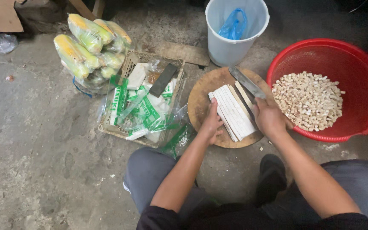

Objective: The person slices a white block into strips and then dices them into small cubes on a wooden cutting board. The diced pieces are gathered and transferred into a red basket.

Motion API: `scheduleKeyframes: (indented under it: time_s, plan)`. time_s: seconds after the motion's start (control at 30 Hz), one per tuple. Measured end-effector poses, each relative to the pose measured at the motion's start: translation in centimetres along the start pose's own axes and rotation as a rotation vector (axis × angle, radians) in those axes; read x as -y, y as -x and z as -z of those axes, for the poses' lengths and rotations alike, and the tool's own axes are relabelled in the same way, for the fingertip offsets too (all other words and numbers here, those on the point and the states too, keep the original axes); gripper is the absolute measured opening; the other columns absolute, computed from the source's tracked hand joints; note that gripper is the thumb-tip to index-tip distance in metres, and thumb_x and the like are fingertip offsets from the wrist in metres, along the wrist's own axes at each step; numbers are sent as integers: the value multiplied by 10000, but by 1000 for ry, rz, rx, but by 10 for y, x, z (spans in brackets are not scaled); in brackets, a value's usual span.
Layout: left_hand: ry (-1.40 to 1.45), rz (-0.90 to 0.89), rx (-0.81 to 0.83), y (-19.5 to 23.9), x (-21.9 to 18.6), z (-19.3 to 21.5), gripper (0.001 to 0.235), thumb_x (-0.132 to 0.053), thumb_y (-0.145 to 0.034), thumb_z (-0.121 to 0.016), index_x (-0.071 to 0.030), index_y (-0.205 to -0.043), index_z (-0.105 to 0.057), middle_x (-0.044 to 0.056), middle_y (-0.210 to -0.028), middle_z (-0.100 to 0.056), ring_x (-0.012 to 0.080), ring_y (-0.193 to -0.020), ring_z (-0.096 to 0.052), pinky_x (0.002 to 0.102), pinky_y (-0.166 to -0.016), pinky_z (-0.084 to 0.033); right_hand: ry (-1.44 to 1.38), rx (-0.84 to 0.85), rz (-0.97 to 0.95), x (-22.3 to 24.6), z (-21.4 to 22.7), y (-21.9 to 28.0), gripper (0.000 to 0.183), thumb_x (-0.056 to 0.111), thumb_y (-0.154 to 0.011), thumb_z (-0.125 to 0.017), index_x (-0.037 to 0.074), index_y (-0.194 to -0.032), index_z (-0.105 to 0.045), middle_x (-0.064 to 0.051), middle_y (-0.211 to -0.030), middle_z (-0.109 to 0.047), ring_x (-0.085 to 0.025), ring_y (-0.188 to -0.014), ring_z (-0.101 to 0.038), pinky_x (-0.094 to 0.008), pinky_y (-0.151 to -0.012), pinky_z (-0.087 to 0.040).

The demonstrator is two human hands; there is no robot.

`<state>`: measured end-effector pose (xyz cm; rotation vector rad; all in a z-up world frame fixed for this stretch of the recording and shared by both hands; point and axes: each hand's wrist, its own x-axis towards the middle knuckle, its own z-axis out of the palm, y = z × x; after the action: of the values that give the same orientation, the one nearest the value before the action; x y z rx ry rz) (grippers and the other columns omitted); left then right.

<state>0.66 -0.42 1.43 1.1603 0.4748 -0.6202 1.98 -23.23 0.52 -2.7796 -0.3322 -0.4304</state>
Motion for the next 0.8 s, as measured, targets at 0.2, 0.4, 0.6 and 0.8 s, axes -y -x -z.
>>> scheduleKeyframes:
  time_s: [0.2, 0.4, 0.6, 0.8]
  plan:
    - [-6, 1, 1, 1, 2, -3, 1132, -927, -706, -317, -348, -1623, 6, 180, -1694, -132, 455, -1523, -195, 695, -1162, -175, 152, 217, -120, 14, -24, -6, 286, 299, -1069, -548, 51, -1156, -660, -198, -989, -709, -386, -918, -702, -520, -819, -568]
    - [46, 10, 7, 6, 2, -2, 1135, -927, -788, -241, -230, -1644, 26, 250, -1680, -156, 428, -1545, -184, 644, -1198, -170, -39, 292, -289, 21, -25, -23, 453, 326, -948, -621, 48, -1304, -658, -282, -1164, -652, -452, -1042, -641, -528, -881, -519]
    - [59, 0, -7, 7, -1, -3, 1132, -918, -764, -250, -250, -1644, -4, 255, -1656, -207, 439, -1524, -234, 648, -1186, -179, -202, 200, -270, 22, -26, -13, 340, 271, -962, -642, 44, -1202, -724, -260, -1169, -669, -436, -1088, -640, -493, -951, -510]
    - [85, 14, -23, 1, 1, -3, 1141, -913, -763, -280, -228, -1647, -50, 255, -1653, -208, 443, -1520, -230, 637, -1190, -171, -338, 77, -134, 28, -17, -5, 323, 253, -1014, -593, 44, -1236, -702, -235, -1142, -696, -420, -1048, -667, -485, -942, -521]
